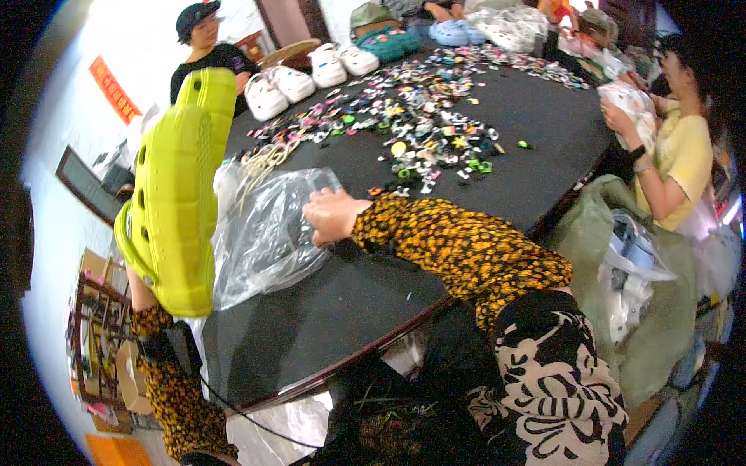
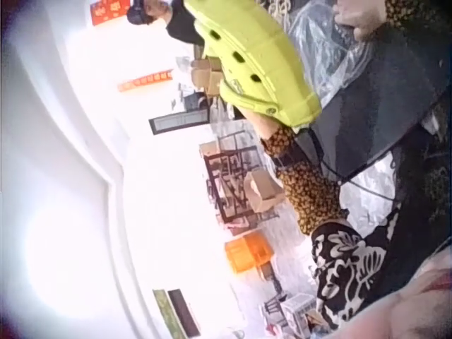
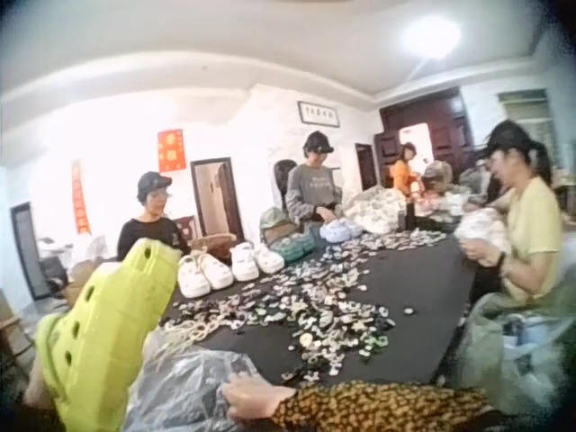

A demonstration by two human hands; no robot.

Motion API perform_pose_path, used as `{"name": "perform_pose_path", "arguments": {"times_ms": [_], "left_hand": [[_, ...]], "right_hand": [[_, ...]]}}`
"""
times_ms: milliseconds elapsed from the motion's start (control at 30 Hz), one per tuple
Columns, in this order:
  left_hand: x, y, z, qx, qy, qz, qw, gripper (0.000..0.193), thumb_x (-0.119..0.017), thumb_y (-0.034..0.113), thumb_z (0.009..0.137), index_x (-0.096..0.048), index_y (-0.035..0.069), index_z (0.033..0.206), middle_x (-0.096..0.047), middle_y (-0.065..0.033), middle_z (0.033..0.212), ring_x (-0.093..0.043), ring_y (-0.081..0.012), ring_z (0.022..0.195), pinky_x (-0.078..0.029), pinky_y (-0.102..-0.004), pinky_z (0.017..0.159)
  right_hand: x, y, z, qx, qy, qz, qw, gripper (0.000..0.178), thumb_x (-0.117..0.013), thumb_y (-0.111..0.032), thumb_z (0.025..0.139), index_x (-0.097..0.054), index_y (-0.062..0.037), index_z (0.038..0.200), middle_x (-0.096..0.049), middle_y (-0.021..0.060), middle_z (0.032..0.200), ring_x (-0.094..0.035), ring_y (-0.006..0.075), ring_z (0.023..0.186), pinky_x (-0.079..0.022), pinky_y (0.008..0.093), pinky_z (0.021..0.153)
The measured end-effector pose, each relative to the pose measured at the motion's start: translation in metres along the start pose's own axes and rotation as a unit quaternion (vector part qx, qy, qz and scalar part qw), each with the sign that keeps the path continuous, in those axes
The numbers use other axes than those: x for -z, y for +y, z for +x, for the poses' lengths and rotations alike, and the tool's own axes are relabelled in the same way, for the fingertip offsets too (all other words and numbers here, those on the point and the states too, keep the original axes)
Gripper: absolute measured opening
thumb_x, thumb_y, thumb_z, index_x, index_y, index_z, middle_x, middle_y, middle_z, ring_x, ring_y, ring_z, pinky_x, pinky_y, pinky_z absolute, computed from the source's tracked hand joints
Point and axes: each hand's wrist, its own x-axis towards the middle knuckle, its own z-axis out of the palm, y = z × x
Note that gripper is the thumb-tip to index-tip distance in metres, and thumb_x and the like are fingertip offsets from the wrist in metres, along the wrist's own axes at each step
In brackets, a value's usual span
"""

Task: The recorder is decorating clog-style shoes by inserting charms into the holes.

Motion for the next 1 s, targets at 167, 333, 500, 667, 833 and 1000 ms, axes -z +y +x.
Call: {"name": "perform_pose_path", "arguments": {"times_ms": [167,333,500,667,833,1000], "left_hand": [[0.019,-0.022,-0.001,0.107,-0.119,-0.106,0.981,0.042,-0.038,0.026,0.099,-0.035,0.007,0.137,-0.047,-0.0111,0.134,-0.053,-0.0231,0.113,-0.046,-0.0391,0.094],[0.001,-0.022,0.002,0.121,-0.15,-0.131,0.973,0.044,-0.038,0.031,0.099,-0.037,0.008,0.136,-0.048,-0.0099,0.133,-0.053,-0.0227,0.113,-0.046,-0.0384,0.094],[-0.033,-0.014,-0.003,0.101,-0.113,-0.109,0.982,0.047,-0.039,0.037,0.098,-0.042,0.008,0.134,-0.054,-0.0087,0.127,-0.057,-0.0217,0.108,-0.048,-0.0363,0.089],[-0.035,-0.03,0.014,0.158,-0.187,-0.186,0.952,0.046,-0.032,0.033,0.1,-0.033,0.008,0.139,-0.047,-0.0095,0.135,-0.05,-0.0238,0.117,-0.04,-0.0383,0.1],[-0.02,-0.026,0.019,0.137,-0.21,-0.156,0.956,0.046,-0.033,0.034,0.1,-0.034,0.008,0.139,-0.047,-0.0096,0.135,-0.051,-0.0237,0.115,-0.042,-0.0379,0.098],[-0.004,-0.03,0.026,0.126,-0.225,-0.121,0.959,0.046,-0.034,0.034,0.1,-0.035,0.008,0.138,-0.047,-0.0097,0.134,-0.053,-0.0237,0.114,-0.043,-0.0376,0.097]], "right_hand": [[-0.025,0.013,0.01,0.013,0.055,-0.001,0.998,0.028,-0.065,-0.024,0.076,-0.064,-0.0009,0.091,-0.061,0.0211,0.093,-0.06,0.0377,0.09,-0.05,0.0458,0.075],[-0.025,0.007,0.033,0.001,0.153,0.103,0.983,0.036,-0.065,-0.02,0.075,-0.058,-0.001,0.104,-0.056,0.021,0.109,-0.06,0.0369,0.094,-0.05,0.0458,0.077],[-0.022,-0.03,0.046,0.069,0.093,0.061,0.991,0.04,-0.064,-0.016,0.074,-0.056,-0.009,0.113,-0.048,0.0169,0.122,-0.056,0.0323,0.103,-0.046,0.0455,0.083],[-0.052,-0.02,0.08,0.058,0.027,0.001,0.998,0.031,-0.064,-0.016,0.074,-0.06,-0.0096,0.104,-0.056,0.0139,0.113,-0.057,0.0316,0.104,-0.048,0.0419,0.08],[-0.021,-0.02,0.076,0.029,0.105,0.141,0.984,0.021,-0.059,-0.006,0.073,-0.059,-0.0008,0.093,-0.061,0.0176,0.093,-0.062,0.0327,0.089,-0.051,0.0406,0.075],[0.044,0.022,0.04,-0.009,0.221,0.188,0.957,0.019,-0.051,0.003,0.076,-0.055,0.0045,0.095,-0.06,0.021,0.09,-0.061,0.0347,0.086,-0.049,0.0427,0.073]]}}
